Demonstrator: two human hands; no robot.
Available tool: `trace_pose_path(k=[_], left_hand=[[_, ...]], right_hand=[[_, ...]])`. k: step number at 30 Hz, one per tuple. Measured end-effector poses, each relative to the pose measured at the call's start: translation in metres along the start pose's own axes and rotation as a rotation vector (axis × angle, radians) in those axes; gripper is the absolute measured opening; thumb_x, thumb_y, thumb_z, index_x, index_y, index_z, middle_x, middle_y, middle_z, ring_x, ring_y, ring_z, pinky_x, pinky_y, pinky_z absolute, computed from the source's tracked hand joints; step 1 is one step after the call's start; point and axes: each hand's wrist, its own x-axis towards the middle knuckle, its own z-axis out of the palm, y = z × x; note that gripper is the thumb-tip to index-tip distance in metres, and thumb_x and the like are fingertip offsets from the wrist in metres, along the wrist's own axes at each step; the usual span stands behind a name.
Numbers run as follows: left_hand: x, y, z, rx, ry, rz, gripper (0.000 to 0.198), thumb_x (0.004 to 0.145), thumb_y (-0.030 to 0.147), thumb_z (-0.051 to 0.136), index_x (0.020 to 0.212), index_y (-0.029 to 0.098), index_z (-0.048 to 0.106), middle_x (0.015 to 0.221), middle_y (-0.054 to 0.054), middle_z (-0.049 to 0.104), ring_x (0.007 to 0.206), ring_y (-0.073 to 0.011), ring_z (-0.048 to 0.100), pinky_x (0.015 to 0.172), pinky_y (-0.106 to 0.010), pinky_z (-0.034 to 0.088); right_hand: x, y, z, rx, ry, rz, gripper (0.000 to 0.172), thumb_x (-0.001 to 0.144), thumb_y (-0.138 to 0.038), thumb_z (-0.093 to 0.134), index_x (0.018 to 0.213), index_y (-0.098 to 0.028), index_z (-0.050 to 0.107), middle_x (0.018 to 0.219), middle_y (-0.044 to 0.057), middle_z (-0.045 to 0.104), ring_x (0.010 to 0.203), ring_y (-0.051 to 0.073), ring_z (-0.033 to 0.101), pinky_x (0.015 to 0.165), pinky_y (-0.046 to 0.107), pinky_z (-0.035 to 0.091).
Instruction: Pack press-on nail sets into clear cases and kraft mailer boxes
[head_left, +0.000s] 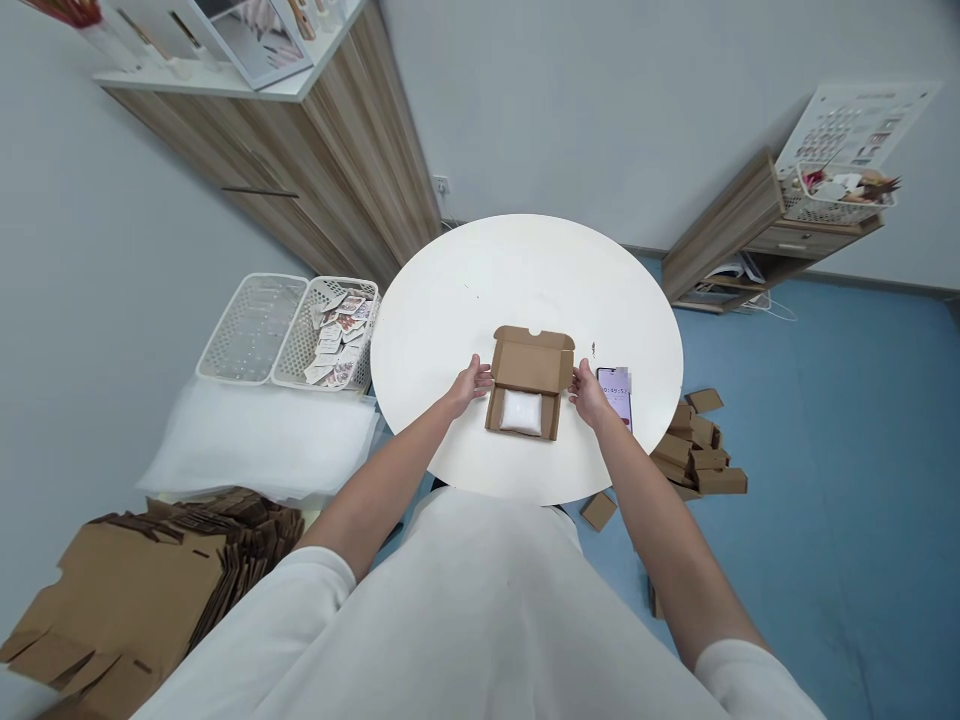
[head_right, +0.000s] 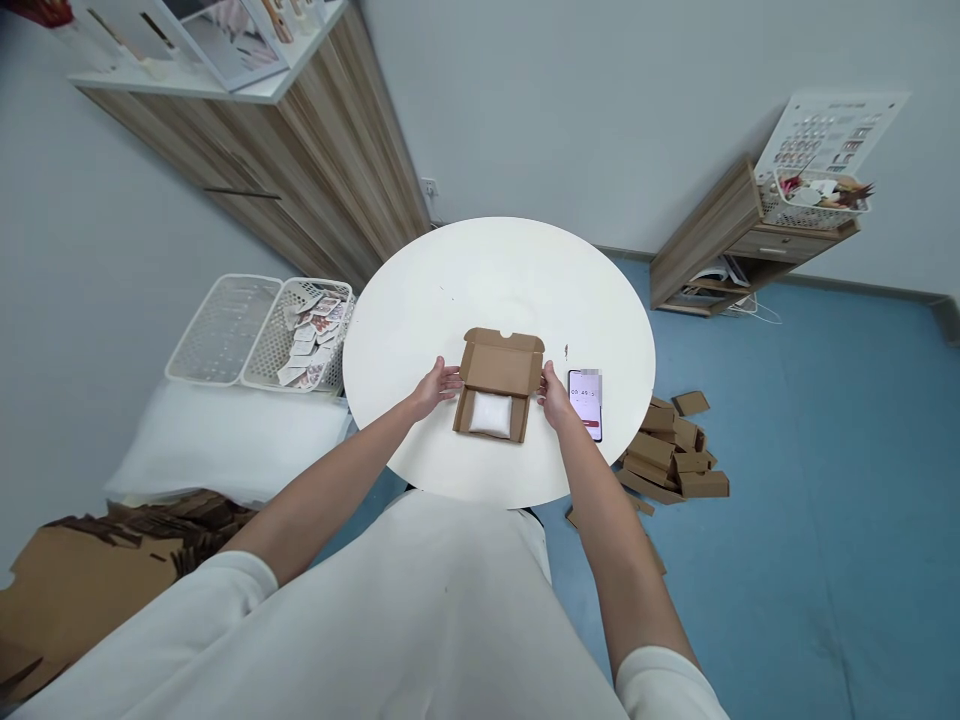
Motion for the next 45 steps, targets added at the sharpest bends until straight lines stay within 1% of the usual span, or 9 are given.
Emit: trace_pose_path(k=[8,13,18,23,29,32,36,41,45], left_hand=[[-0.01,0.005,0.005,0.015,-0.139,0.132,0.078,0.077,0.07,0.003,0.121,0.022,0.047,0.129,-0.008,0.045,0.116,-0.0249,0.044,0.091,-0.038,0.036],[-0.019,0.002,-0.001,0.182,-0.185,0.106,0.078,0.079,0.065,-0.004,0.121,0.026,0.048,0.128,-0.005,0.047,0.118,-0.0246,0.04,0.09,-0.04,0.035],[-0.023,-0.001,-0.001,0.225,-0.159,0.113,0.077,0.08,0.063,-0.004,0.124,0.026,0.046,0.125,-0.005,0.048,0.109,-0.0216,0.043,0.086,-0.037,0.037],[-0.026,0.0,0.0,0.18,-0.164,0.091,0.074,0.08,0.065,0.001,0.126,0.025,0.044,0.115,-0.006,0.052,0.102,-0.0196,0.047,0.083,-0.033,0.039],[-0.038,-0.005,-0.004,0.191,-0.202,0.11,0.071,0.08,0.065,-0.002,0.136,0.03,0.024,0.123,-0.006,0.049,0.114,-0.0216,0.044,0.088,-0.038,0.036],[-0.049,-0.01,-0.008,0.232,-0.273,0.101,0.072,0.079,0.063,-0.007,0.134,0.033,0.028,0.132,-0.004,0.043,0.121,-0.0226,0.038,0.092,-0.04,0.033],[-0.064,-0.018,-0.007,0.406,-0.278,0.125,0.069,0.081,0.065,0.002,0.128,0.031,0.04,0.138,-0.002,0.037,0.126,-0.0254,0.031,0.096,-0.041,0.031],[-0.083,-0.031,0.005,0.794,-0.104,0.231,0.066,0.08,0.066,0.018,0.126,0.027,0.044,0.138,-0.008,0.032,0.128,-0.0277,0.025,0.101,-0.044,0.026],[-0.094,-0.04,0.016,1.086,-0.065,0.384,0.062,0.076,0.067,0.033,0.126,0.032,0.043,0.142,-0.007,0.023,0.129,-0.0317,0.018,0.1,-0.051,0.021]], right_hand=[[-0.014,-0.009,0.001,0.137,-0.169,-0.166,0.06,0.076,-0.07,0.024,0.1,-0.029,0.061,0.109,0.001,0.055,0.076,0.014,0.052,0.062,0.026,0.045],[-0.022,-0.002,-0.004,0.122,-0.167,-0.118,0.062,0.077,-0.068,0.024,0.107,-0.027,0.06,0.102,0.004,0.053,0.081,0.016,0.052,0.071,0.027,0.047],[-0.027,-0.001,-0.008,0.056,-0.218,-0.106,0.069,0.077,-0.069,0.02,0.117,-0.025,0.054,0.091,0.004,0.053,0.085,0.017,0.052,0.077,0.028,0.046],[-0.027,0.001,-0.009,-0.043,-0.241,-0.148,0.07,0.078,-0.069,0.017,0.122,-0.025,0.049,0.096,0.005,0.055,0.092,0.018,0.052,0.082,0.029,0.044],[-0.029,0.018,-0.015,-0.171,-0.221,-0.188,0.068,0.078,-0.068,0.017,0.127,-0.029,0.043,0.111,0.004,0.054,0.103,0.02,0.05,0.087,0.033,0.042],[-0.04,0.027,-0.019,-0.25,-0.249,-0.212,0.065,0.08,-0.066,0.017,0.127,-0.031,0.043,0.121,0.004,0.05,0.109,0.021,0.047,0.092,0.037,0.038],[-0.058,0.041,-0.019,-0.368,-0.273,-0.221,0.063,0.081,-0.064,0.019,0.128,-0.029,0.041,0.125,0.006,0.047,0.108,0.023,0.048,0.091,0.041,0.038],[-0.084,0.064,-0.008,-0.606,-0.086,-0.326,0.065,0.08,-0.061,0.032,0.135,-0.027,0.028,0.131,0.01,0.036,0.111,0.022,0.044,0.092,0.04,0.038],[-0.101,0.075,0.005,-0.9,-0.019,-0.415,0.06,0.076,-0.059,0.042,0.126,-0.026,0.04,0.135,0.011,0.027,0.123,0.028,0.029,0.095,0.044,0.033]])
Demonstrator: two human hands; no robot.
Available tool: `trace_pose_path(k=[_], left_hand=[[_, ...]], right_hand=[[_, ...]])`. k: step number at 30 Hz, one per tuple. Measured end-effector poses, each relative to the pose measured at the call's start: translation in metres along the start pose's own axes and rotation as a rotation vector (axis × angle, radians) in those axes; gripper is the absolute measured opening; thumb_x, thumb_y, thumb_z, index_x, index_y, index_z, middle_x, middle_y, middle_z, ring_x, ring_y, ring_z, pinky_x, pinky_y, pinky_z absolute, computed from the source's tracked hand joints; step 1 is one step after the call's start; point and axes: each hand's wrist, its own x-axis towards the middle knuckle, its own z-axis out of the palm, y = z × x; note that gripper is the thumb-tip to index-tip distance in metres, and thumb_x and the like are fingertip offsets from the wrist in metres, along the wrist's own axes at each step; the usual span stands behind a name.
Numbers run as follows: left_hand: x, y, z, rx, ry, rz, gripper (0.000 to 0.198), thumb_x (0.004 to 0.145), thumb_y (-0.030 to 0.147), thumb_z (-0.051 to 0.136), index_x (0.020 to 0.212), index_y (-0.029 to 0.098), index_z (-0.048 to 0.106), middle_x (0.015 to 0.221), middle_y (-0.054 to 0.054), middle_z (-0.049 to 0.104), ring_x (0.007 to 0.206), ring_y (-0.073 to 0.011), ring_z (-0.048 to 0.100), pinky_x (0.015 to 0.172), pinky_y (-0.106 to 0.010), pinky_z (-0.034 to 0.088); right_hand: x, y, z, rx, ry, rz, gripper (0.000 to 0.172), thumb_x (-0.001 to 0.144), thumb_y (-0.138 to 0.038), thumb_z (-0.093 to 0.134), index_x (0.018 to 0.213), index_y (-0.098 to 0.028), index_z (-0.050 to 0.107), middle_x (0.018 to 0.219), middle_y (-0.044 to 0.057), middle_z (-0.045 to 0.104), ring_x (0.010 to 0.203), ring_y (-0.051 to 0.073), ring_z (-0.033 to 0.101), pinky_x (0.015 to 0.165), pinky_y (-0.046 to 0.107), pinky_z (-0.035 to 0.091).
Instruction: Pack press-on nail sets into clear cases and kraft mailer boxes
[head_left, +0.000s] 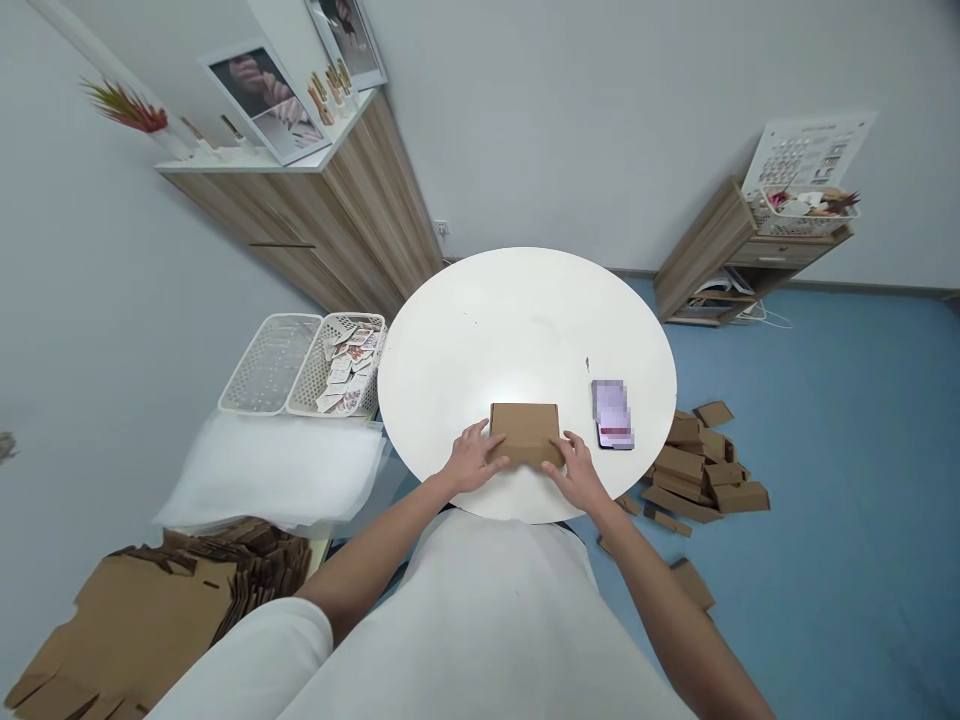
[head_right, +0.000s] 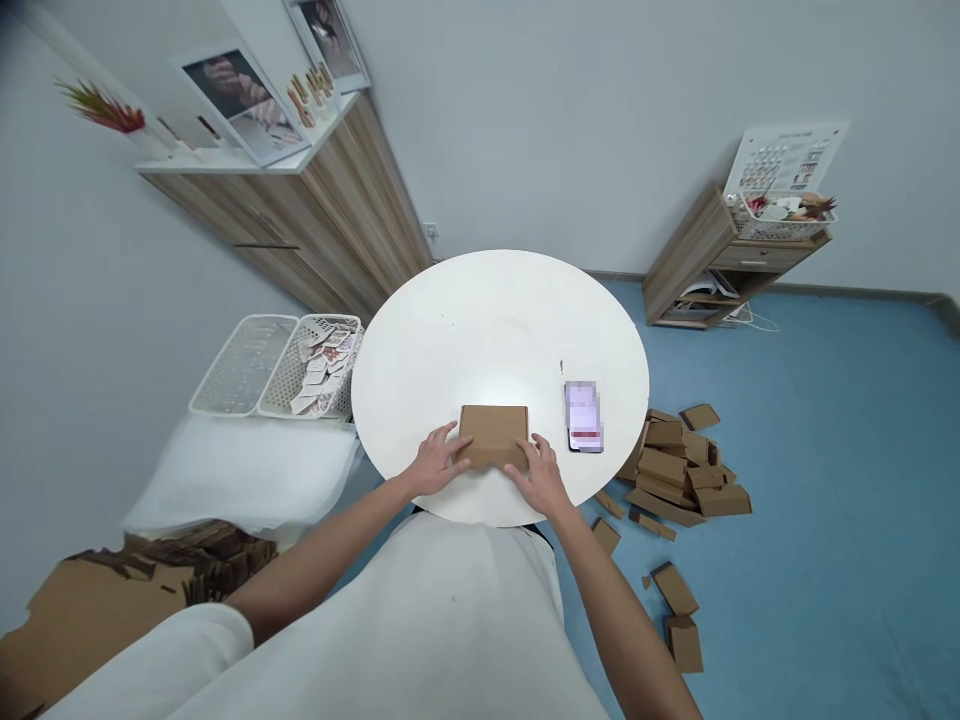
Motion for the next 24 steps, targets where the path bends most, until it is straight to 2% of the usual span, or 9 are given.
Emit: trace_pose_path(k=[5,12,17,19,22,24], left_hand=[[-0.003,0.002,0.01,0.136,0.009,-0.007,0.062,0.074,0.067,0.037,0.123,0.03,0.046,0.142,-0.009,0.023,0.129,-0.0345,0.017,0.099,-0.053,0.017],[-0.004,0.0,0.015,0.064,0.015,-0.041,0.061,0.074,0.065,0.041,0.124,0.031,0.043,0.142,-0.01,0.024,0.13,-0.0343,0.016,0.099,-0.052,0.015],[-0.008,-0.004,0.014,-0.095,0.033,-0.055,0.069,0.079,0.06,0.036,0.136,0.026,0.02,0.141,-0.01,0.027,0.131,-0.0292,0.019,0.1,-0.048,0.018],[-0.008,-0.007,0.012,-0.12,0.012,-0.047,0.071,0.078,0.058,0.039,0.137,0.025,0.018,0.14,-0.01,0.031,0.13,-0.0303,0.019,0.1,-0.05,0.018],[-0.005,-0.011,0.01,-0.162,-0.022,-0.026,0.074,0.073,0.053,0.051,0.136,0.025,0.022,0.135,-0.01,0.038,0.126,-0.0318,0.028,0.097,-0.049,0.024],[-0.003,-0.013,0.009,-0.224,-0.023,0.006,0.078,0.07,0.047,0.058,0.135,0.025,0.022,0.131,-0.01,0.042,0.12,-0.0299,0.038,0.095,-0.044,0.03]], right_hand=[[-0.006,-0.006,0.006,-0.23,-0.036,0.063,0.053,0.079,-0.054,0.041,0.124,-0.026,0.042,0.137,0.012,0.025,0.126,0.032,0.023,0.093,0.045,0.033],[-0.007,-0.002,0.007,-0.313,-0.106,0.071,0.059,0.078,-0.05,0.045,0.131,-0.028,0.032,0.138,0.011,0.028,0.128,0.031,0.022,0.096,0.045,0.028],[-0.007,-0.002,0.006,-0.312,-0.133,-0.014,0.064,0.078,-0.05,0.045,0.133,-0.023,0.028,0.137,0.012,0.031,0.127,0.029,0.025,0.101,0.044,0.021],[-0.006,-0.003,0.007,-0.309,-0.136,-0.015,0.066,0.077,-0.05,0.047,0.133,-0.022,0.027,0.136,0.013,0.033,0.127,0.029,0.026,0.101,0.047,0.019],[-0.005,-0.007,0.013,-0.275,-0.133,0.009,0.07,0.073,-0.047,0.053,0.133,-0.021,0.027,0.133,0.013,0.036,0.126,0.029,0.027,0.102,0.048,0.017],[-0.006,-0.011,0.016,-0.221,-0.117,0.044,0.073,0.07,-0.043,0.057,0.132,-0.019,0.027,0.132,0.013,0.036,0.125,0.028,0.028,0.102,0.046,0.02]])
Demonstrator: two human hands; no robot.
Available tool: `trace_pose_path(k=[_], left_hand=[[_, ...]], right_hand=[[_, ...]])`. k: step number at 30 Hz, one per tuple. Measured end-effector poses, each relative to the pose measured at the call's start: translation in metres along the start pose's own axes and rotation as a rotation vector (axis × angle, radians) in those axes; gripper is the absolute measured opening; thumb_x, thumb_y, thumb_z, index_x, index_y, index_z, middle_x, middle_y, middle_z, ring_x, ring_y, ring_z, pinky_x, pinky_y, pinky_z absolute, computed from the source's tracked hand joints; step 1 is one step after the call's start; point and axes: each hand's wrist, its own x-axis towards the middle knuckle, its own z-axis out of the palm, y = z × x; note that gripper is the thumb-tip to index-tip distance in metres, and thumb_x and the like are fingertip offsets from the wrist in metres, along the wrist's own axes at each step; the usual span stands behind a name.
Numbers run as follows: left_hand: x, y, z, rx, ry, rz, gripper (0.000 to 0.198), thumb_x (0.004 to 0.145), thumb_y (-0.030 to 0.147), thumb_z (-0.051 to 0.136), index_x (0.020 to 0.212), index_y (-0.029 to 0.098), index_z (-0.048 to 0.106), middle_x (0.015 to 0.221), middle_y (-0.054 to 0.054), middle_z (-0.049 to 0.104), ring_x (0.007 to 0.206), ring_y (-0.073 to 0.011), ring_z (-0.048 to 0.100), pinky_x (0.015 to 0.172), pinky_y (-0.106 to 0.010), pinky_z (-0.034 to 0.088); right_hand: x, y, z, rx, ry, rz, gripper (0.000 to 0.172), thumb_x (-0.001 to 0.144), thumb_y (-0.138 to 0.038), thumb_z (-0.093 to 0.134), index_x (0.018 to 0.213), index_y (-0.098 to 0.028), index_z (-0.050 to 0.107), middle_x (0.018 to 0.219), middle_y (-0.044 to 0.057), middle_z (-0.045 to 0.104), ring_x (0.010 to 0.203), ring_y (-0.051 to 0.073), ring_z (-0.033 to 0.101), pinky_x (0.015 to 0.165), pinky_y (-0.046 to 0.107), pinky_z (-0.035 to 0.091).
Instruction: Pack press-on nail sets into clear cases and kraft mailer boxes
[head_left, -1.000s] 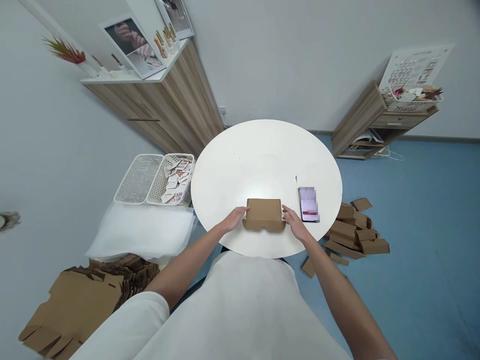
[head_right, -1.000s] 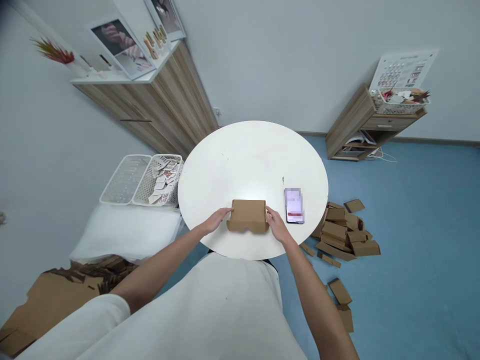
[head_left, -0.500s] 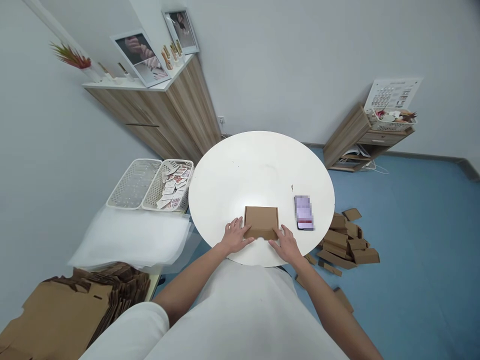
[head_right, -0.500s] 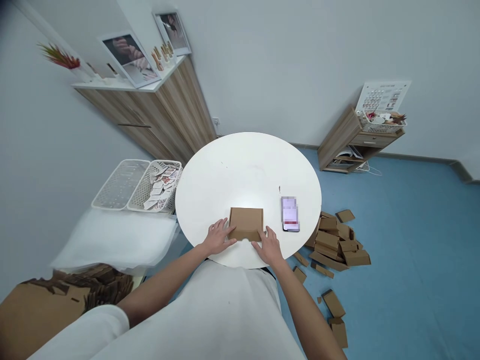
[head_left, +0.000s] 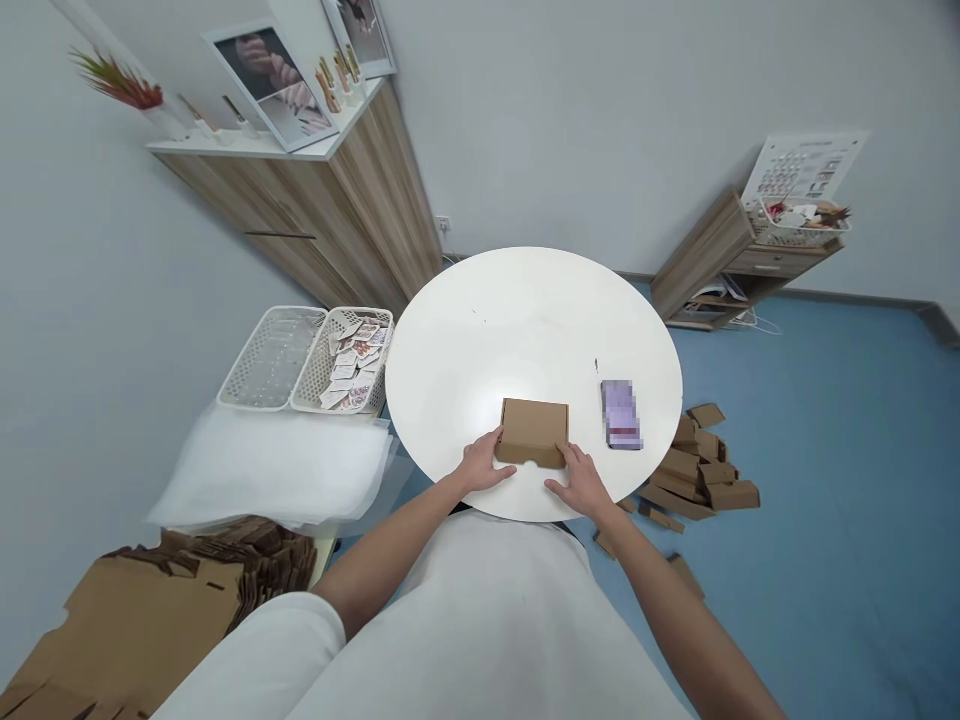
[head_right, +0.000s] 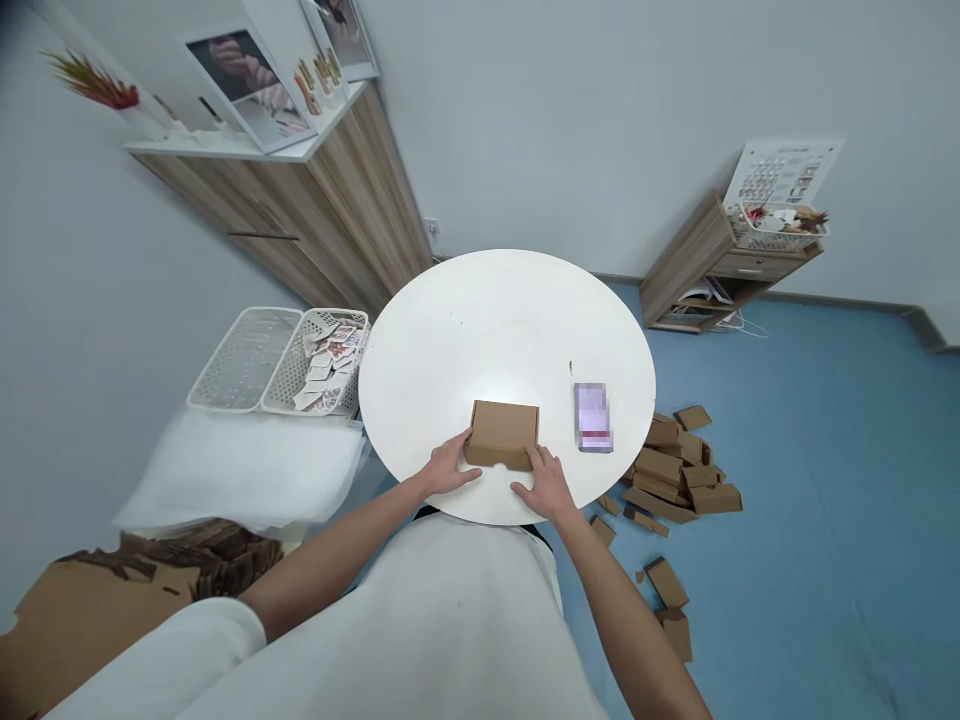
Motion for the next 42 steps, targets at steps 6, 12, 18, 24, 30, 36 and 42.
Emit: trace_pose_path(k=[6,12,18,24,30,36,42], left_hand=[[-0.01,-0.01,-0.017,-0.126,0.103,0.105,0.081,0.062,0.045,0.067,0.131,0.024,0.03,0.121,-0.01,0.048,0.108,-0.0264,0.046,0.089,-0.038,0.038],[-0.008,-0.027,-0.042,-0.184,0.2,0.087,0.069,0.067,0.049,0.062,0.126,0.021,0.038,0.108,-0.01,0.049,0.09,-0.0217,0.052,0.079,-0.035,0.043],[-0.002,-0.04,-0.053,-0.114,0.112,0.083,0.027,0.083,0.036,0.041,0.099,0.02,0.055,0.088,-0.006,0.051,0.078,-0.018,0.051,0.072,-0.032,0.042],[-0.003,-0.042,-0.059,0.035,0.089,0.106,0.026,0.084,0.033,0.037,0.099,0.02,0.053,0.084,-0.006,0.049,0.082,-0.0203,0.05,0.073,-0.032,0.04],[-0.003,-0.039,-0.06,0.174,0.169,0.073,0.035,0.084,0.033,0.039,0.115,0.02,0.047,0.092,-0.007,0.049,0.086,-0.0212,0.05,0.072,-0.031,0.04],[-0.003,-0.036,-0.064,0.169,0.154,0.104,0.032,0.082,0.029,0.042,0.112,0.021,0.051,0.085,-0.005,0.055,0.082,-0.021,0.053,0.072,-0.031,0.041],[-0.005,-0.04,-0.065,0.048,0.133,0.161,0.041,0.08,0.025,0.043,0.12,0.021,0.047,0.087,-0.005,0.058,0.079,-0.0198,0.054,0.073,-0.032,0.042]], right_hand=[[-0.01,-0.024,0.0,0.234,0.011,0.068,0.069,0.066,-0.038,0.061,0.128,-0.024,0.033,0.125,0.009,0.041,0.116,0.024,0.041,0.095,0.04,0.034],[-0.009,-0.054,-0.005,0.384,0.121,0.084,0.063,0.073,-0.048,0.054,0.129,-0.026,0.035,0.118,0.008,0.045,0.107,0.023,0.047,0.092,0.04,0.038],[0.001,-0.07,-0.005,0.417,0.119,0.176,0.053,0.084,-0.052,0.03,0.127,-0.023,0.042,0.118,0.008,0.049,0.114,0.022,0.042,0.097,0.038,0.031],[0.005,-0.072,-0.003,0.511,0.168,0.247,0.054,0.082,-0.049,0.038,0.129,-0.023,0.04,0.126,0.008,0.046,0.115,0.022,0.043,0.096,0.038,0.032],[0.007,-0.066,-0.01,0.52,0.209,0.192,0.042,0.08,-0.043,0.043,0.116,-0.024,0.055,0.121,0.006,0.053,0.11,0.023,0.048,0.095,0.039,0.034],[0.009,-0.07,-0.012,0.553,0.21,0.197,0.038,0.078,-0.041,0.046,0.109,-0.025,0.06,0.107,0.004,0.062,0.099,0.022,0.054,0.089,0.039,0.039],[0.005,-0.068,-0.005,0.546,0.213,0.184,0.039,0.075,-0.035,0.05,0.113,-0.025,0.057,0.106,0.004,0.06,0.088,0.019,0.056,0.084,0.037,0.041]])
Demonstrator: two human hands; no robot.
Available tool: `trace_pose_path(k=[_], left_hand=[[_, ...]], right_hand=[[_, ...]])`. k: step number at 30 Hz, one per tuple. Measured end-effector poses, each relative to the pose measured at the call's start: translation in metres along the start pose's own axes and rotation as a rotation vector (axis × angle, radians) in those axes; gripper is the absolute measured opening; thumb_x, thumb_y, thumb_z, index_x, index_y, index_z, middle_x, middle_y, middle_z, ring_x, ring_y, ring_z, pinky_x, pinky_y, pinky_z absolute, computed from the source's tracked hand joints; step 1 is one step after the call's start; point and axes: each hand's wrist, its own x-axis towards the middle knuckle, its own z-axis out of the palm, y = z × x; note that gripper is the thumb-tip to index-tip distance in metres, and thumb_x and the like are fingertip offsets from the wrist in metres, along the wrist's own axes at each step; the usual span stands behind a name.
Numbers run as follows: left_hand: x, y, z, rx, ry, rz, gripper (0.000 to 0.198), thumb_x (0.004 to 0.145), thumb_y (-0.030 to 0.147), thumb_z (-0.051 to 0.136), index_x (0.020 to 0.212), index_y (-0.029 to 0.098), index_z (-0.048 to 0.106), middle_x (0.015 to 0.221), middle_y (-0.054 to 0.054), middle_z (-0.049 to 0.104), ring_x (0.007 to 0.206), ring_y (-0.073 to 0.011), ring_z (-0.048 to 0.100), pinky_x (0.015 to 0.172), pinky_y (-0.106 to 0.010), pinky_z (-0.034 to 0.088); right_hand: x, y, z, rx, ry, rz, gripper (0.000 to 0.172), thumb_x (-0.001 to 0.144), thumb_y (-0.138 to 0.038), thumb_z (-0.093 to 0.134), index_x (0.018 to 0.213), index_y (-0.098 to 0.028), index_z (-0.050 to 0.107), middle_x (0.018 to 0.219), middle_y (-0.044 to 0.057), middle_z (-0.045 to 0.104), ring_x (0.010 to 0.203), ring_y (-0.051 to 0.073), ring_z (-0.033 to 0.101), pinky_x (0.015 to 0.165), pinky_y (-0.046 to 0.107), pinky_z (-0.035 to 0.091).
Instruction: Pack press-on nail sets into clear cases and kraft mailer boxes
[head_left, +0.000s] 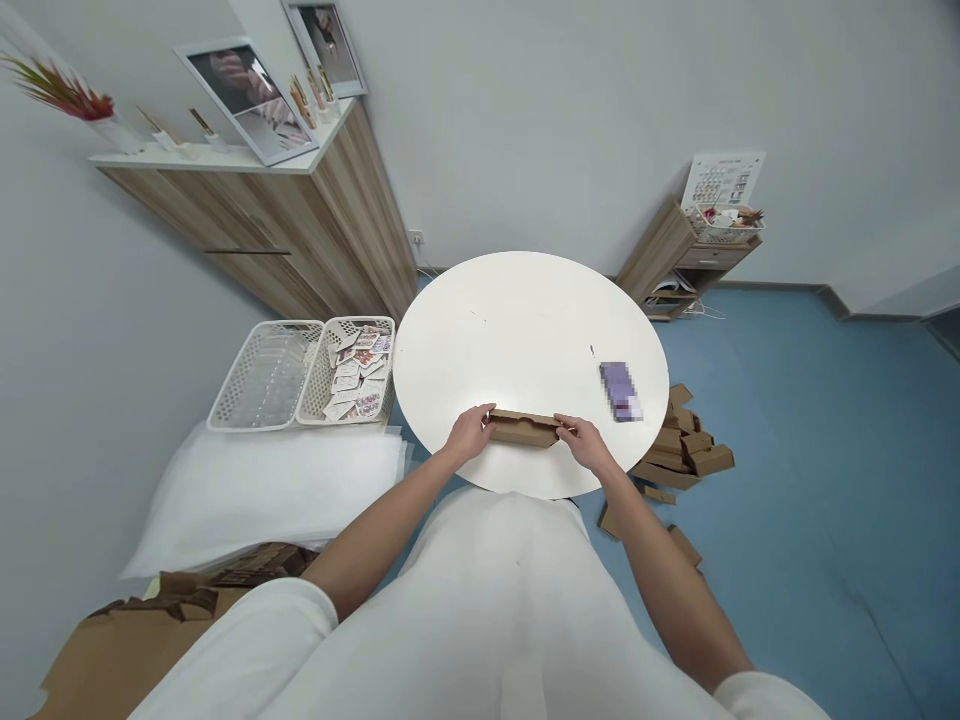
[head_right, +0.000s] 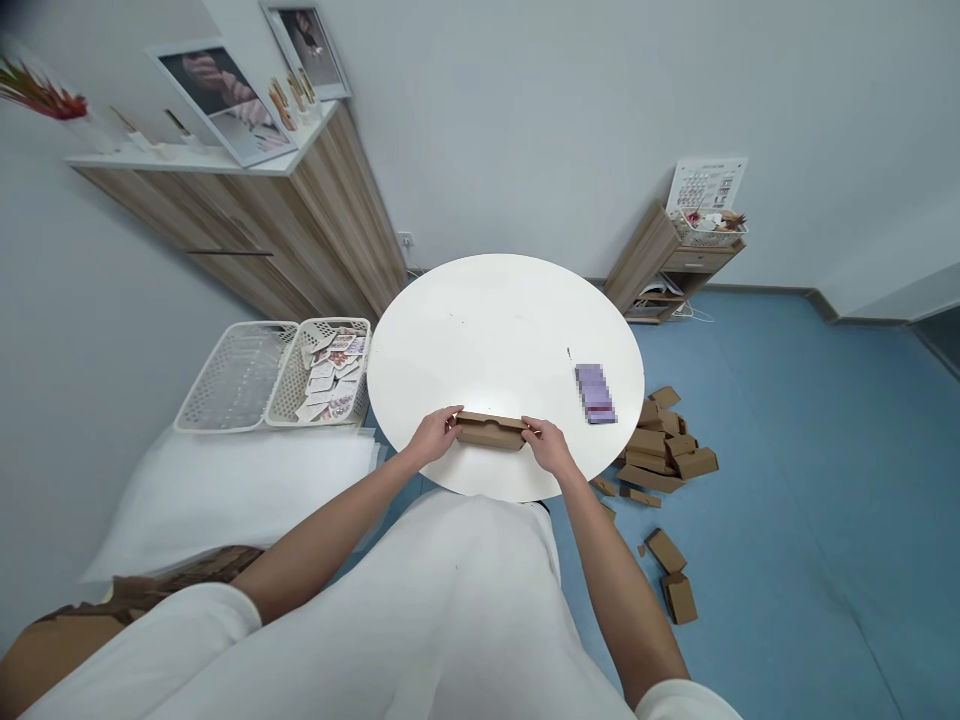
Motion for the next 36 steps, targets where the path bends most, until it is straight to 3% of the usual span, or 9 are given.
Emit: trace_pose_path(k=[4,7,10,14,22,27,30,36], left_hand=[[-0.001,-0.004,0.0,-0.059,-0.038,0.033,0.044,0.078,0.036,0.049,0.119,0.021,0.051,0.086,-0.005,0.057,0.078,-0.0198,0.054,0.074,-0.033,0.042],[0.0,-0.01,0.002,-0.205,-0.028,-0.03,0.046,0.08,0.045,0.043,0.118,0.021,0.052,0.093,-0.006,0.058,0.084,-0.0192,0.054,0.077,-0.032,0.042],[0.002,-0.018,0.007,-0.32,-0.025,-0.129,0.046,0.081,0.046,0.043,0.117,0.018,0.053,0.094,-0.006,0.06,0.085,-0.0182,0.056,0.076,-0.03,0.043],[0.001,-0.028,0.015,-0.347,-0.061,-0.178,0.052,0.076,0.042,0.051,0.12,0.016,0.05,0.093,-0.007,0.062,0.079,-0.0173,0.058,0.072,-0.029,0.044],[-0.018,-0.025,0.019,-0.519,-0.161,-0.057,0.044,0.082,0.039,0.042,0.118,0.017,0.051,0.117,-0.008,0.058,0.105,-0.0212,0.054,0.088,-0.032,0.041],[-0.036,-0.025,0.03,-0.592,-0.189,-0.013,0.046,0.079,0.03,0.047,0.123,0.017,0.046,0.123,-0.007,0.054,0.113,-0.0195,0.049,0.094,-0.033,0.039],[-0.046,-0.025,0.042,-0.543,-0.191,0.028,0.044,0.076,0.026,0.048,0.12,0.021,0.05,0.12,-0.003,0.057,0.112,-0.0196,0.05,0.093,-0.033,0.04],[-0.051,-0.015,0.058,-0.32,-0.137,-0.109,0.042,0.074,0.033,0.051,0.115,0.024,0.054,0.11,-0.004,0.061,0.1,-0.0231,0.056,0.085,-0.034,0.043]], right_hand=[[-0.004,0.002,-0.001,-0.009,0.014,-0.024,0.04,0.075,-0.04,0.051,0.112,-0.025,0.057,0.107,0.005,0.058,0.092,0.019,0.054,0.086,0.037,0.04],[-0.005,0.002,0.0,0.078,0.005,-0.014,0.039,0.077,-0.048,0.045,0.105,-0.025,0.06,0.107,0.005,0.058,0.095,0.02,0.053,0.084,0.037,0.041],[-0.005,0.007,0.005,0.164,0.043,0.034,0.04,0.072,-0.049,0.051,0.099,-0.021,0.06,0.098,0.006,0.059,0.085,0.019,0.055,0.073,0.033,0.045],[-0.009,0.018,0.018,0.205,0.095,0.11,0.049,0.068,-0.048,0.054,0.11,-0.021,0.052,0.101,0.005,0.055,0.073,0.015,0.057,0.062,0.029,0.045],[-0.028,0.024,0.035,0.249,0.064,0.106,0.047,0.074,-0.044,0.046,0.117,-0.025,0.045,0.113,0.007,0.051,0.074,0.015,0.061,0.066,0.031,0.045],[-0.043,0.031,0.033,0.237,0.074,0.069,0.038,0.068,-0.033,0.051,0.104,-0.023,0.052,0.114,0.005,0.054,0.081,0.016,0.059,0.07,0.031,0.046],[-0.047,0.042,0.035,0.274,0.076,0.07,0.036,0.064,-0.025,0.052,0.1,-0.022,0.052,0.112,0.005,0.057,0.086,0.018,0.06,0.073,0.032,0.046],[-0.05,0.064,0.041,0.255,0.093,0.104,0.034,0.063,-0.025,0.055,0.097,-0.021,0.053,0.123,0.009,0.05,0.106,0.022,0.053,0.083,0.034,0.043]])
